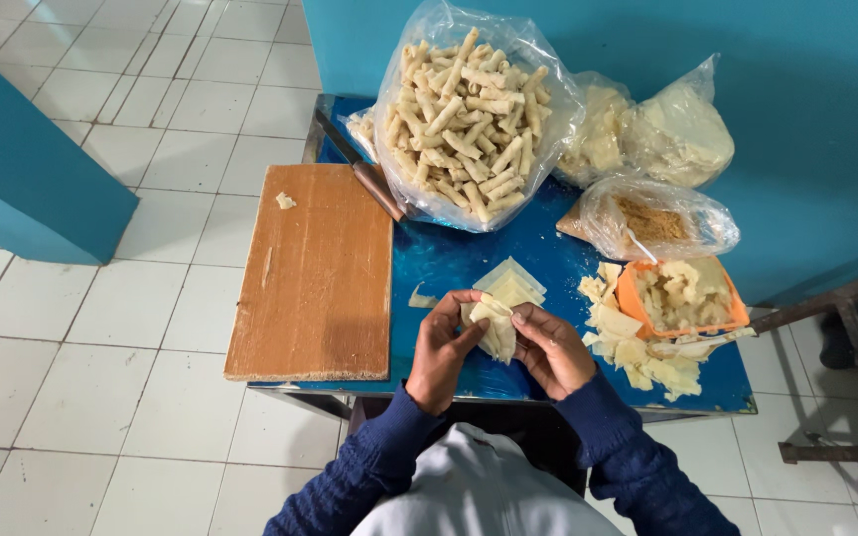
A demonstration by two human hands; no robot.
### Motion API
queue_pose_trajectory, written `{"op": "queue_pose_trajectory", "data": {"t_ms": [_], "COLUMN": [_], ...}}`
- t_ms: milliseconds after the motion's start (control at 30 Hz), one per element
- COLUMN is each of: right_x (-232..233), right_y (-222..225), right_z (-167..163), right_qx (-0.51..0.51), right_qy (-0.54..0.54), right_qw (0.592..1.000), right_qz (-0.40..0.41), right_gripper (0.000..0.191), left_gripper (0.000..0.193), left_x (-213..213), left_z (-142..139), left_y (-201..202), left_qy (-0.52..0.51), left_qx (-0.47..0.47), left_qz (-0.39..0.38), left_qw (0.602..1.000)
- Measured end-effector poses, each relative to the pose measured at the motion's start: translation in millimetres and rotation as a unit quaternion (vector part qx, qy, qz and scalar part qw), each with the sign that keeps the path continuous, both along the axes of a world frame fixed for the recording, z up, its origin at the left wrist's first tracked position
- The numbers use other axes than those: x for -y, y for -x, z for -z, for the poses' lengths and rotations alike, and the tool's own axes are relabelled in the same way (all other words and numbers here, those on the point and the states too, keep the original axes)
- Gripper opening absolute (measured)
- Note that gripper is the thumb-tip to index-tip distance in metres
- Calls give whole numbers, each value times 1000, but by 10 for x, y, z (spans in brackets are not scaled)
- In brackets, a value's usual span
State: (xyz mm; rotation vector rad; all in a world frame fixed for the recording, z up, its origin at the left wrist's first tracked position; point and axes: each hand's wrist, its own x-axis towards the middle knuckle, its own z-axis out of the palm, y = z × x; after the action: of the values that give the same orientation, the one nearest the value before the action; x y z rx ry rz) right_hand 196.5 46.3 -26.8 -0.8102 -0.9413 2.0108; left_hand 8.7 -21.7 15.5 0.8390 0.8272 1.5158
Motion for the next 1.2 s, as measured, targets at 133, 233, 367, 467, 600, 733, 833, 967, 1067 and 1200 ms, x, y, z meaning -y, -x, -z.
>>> {"op": "queue_pose_trajectory", "data": {"t_ms": [133,233,367,467,600,733,833,967,1067,1200], "right_x": [8,-53,-140,-159,-159,-121,-75,24,71,45], "right_y": [1,-69,-288,-368,-366,-292,-224,-145,-125,-156], "right_z": [9,95,158,134,21,-66,-93,-106,-114,-76], "right_qx": [-24,-96,-75,-36,-55,-50,-38,-17,16,-18], "right_qy": [35,26,-18,-32,-20,-6,-40,-82,-118,-64], "right_qw": [999,994,992,988,992,995,997,995,991,996], "right_qz": [24,33,103,146,116,87,56,59,63,64], "right_gripper": [16,11,6,9,4,2,6,7,8,9], "left_gripper": [30,29,21,17,17,25,28,23,15,8], "left_x": [18,38,76,121,119,130,112,127,125,157], "left_z": [-22,-22,38,80,18,-137,-214,-201,-154,-99], "left_y": [6,73,196,254,231,118,-2,-113,-119,-59], "left_qy": [-9,-19,-3,-1,-4,-73,-137,-50,-47,-38], "left_qx": [16,36,48,50,35,-93,-255,-267,-272,-292], "left_qz": [5,11,4,4,7,-28,-78,-74,-95,-87], "left_qw": [1000,999,999,999,999,993,954,960,957,952]}}
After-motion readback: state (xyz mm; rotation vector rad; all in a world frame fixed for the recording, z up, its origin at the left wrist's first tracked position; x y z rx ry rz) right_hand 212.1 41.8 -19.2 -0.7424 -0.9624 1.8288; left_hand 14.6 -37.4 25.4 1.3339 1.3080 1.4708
